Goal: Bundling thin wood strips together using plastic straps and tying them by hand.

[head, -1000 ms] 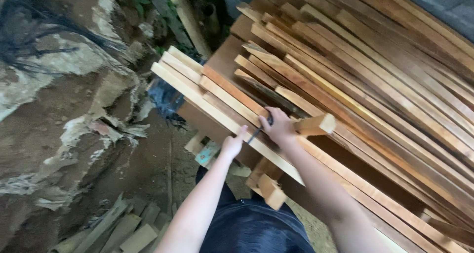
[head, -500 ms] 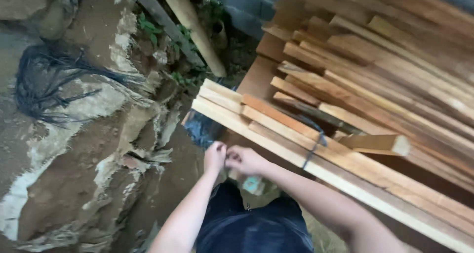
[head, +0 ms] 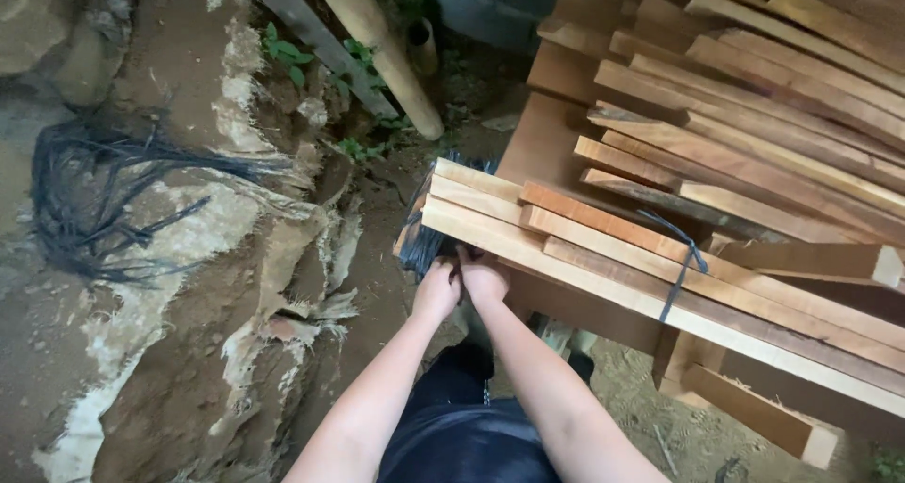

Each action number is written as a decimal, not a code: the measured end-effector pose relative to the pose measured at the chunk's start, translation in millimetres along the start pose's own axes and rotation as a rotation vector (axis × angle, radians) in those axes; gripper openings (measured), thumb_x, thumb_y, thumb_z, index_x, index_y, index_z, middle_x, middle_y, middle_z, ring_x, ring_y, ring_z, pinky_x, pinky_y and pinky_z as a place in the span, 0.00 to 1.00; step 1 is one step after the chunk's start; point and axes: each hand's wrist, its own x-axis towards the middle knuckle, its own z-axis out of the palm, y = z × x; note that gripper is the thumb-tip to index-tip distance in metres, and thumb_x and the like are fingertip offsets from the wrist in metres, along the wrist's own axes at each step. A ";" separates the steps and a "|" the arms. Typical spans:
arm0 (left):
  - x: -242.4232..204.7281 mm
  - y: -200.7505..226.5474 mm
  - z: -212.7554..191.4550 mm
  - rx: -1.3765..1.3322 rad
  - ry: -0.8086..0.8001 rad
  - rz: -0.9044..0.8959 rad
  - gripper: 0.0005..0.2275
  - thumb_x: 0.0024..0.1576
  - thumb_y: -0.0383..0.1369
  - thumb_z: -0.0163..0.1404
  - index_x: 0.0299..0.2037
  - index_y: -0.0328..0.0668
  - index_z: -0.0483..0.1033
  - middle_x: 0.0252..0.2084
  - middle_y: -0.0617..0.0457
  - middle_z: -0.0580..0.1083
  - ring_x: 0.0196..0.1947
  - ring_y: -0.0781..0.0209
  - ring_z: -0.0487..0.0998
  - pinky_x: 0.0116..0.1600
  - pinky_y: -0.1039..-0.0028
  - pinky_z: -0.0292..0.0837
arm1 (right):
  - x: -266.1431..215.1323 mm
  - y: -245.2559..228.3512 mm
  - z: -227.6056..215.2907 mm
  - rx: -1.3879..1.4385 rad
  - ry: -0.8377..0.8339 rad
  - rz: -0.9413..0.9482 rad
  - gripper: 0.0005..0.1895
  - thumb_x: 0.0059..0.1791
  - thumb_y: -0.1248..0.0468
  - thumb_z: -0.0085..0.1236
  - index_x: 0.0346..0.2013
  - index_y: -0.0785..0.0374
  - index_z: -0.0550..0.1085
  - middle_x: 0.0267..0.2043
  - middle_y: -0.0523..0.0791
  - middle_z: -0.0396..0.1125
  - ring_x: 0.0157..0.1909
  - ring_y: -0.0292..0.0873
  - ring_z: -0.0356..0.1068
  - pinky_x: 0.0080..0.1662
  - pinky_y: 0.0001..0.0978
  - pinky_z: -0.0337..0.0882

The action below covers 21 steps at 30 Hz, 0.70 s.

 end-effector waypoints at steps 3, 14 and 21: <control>-5.7 -0.7 -7.5 -0.007 -0.045 0.000 0.16 0.60 0.37 0.49 0.56 0.41 0.77 0.55 0.37 0.73 0.56 0.39 0.77 0.58 0.56 0.76 | 54.9 45.1 77.6 -0.025 0.004 0.129 0.44 0.51 0.25 0.27 0.48 0.60 0.73 0.45 0.56 0.76 0.54 0.54 0.76 0.55 0.48 0.74; 12.5 -12.1 15.1 -0.070 -0.065 -0.130 0.21 0.60 0.50 0.49 0.57 0.48 0.78 0.60 0.43 0.72 0.61 0.44 0.74 0.63 0.58 0.73 | 64.7 107.4 93.7 -0.192 0.039 -0.517 0.37 0.53 0.60 0.54 0.74 0.33 0.53 0.56 0.61 0.71 0.54 0.61 0.75 0.49 0.54 0.79; 22.1 -11.4 26.8 -0.130 0.007 -0.230 0.20 0.59 0.42 0.51 0.54 0.35 0.79 0.59 0.35 0.72 0.62 0.40 0.73 0.65 0.56 0.70 | 50.7 88.8 57.1 0.232 -0.240 -0.151 0.35 0.55 0.28 0.27 0.67 0.37 0.66 0.61 0.46 0.72 0.64 0.50 0.70 0.63 0.47 0.69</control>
